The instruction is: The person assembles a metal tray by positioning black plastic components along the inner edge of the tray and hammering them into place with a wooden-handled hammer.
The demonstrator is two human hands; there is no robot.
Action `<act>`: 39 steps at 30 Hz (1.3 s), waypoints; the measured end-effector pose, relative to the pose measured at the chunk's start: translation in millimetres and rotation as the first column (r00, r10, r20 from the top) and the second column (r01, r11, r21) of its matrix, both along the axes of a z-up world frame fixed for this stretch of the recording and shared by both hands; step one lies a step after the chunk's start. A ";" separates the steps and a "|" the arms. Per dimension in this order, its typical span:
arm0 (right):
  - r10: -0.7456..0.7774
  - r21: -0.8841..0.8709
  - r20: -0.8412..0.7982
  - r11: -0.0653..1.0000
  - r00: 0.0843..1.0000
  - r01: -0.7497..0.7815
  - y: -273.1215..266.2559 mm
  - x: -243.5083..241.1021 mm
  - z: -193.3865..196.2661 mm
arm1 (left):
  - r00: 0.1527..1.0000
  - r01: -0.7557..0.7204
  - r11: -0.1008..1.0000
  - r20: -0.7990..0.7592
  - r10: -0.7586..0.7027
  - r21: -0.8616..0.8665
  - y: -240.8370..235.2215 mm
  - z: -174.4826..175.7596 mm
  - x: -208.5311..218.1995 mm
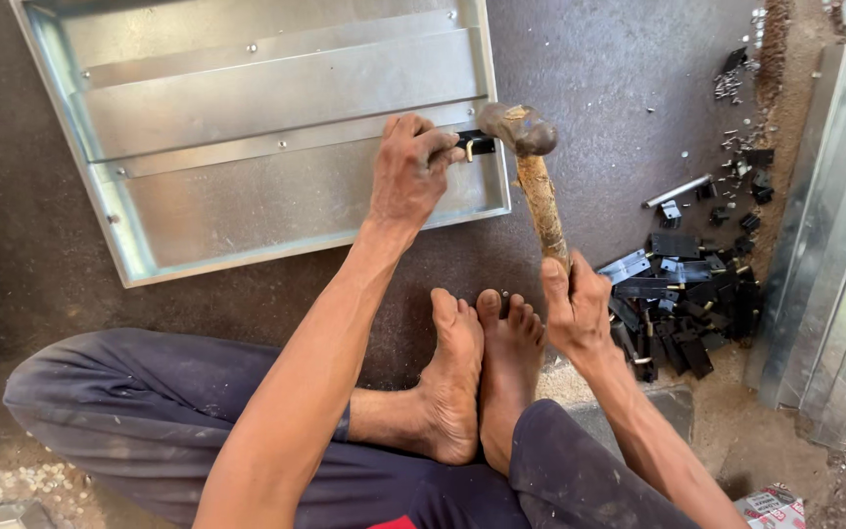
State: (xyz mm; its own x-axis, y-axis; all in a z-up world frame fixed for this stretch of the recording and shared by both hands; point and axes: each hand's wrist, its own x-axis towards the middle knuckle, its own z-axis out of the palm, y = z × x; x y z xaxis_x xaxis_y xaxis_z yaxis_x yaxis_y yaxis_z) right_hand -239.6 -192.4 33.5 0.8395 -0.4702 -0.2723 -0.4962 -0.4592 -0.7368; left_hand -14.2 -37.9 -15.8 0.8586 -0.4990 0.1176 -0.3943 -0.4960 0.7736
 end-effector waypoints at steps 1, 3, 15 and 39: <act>0.004 -0.013 -0.058 1.000 0.998 -0.005 -1.5 2.5 -1.8 | 1.000 0.005 1.000 0.021 -0.005 -0.004 -0.4 -0.1 -0.8; 0.011 -0.045 -0.098 0.999 0.995 -0.016 -5.5 6.2 -2.3 | 0.999 0.007 1.000 0.040 -0.007 0.006 -2.8 2.9 -1.4; -0.121 0.055 0.056 0.991 0.991 0.118 -2.7 -8.3 21.3 | 0.997 0.028 0.997 0.072 -0.023 -0.069 2.8 34.6 2.0; -0.417 0.050 -0.347 0.886 0.840 0.461 16.2 -151.4 40.7 | 0.942 0.141 0.742 -0.142 -0.304 -0.655 -94.3 18.4 5.2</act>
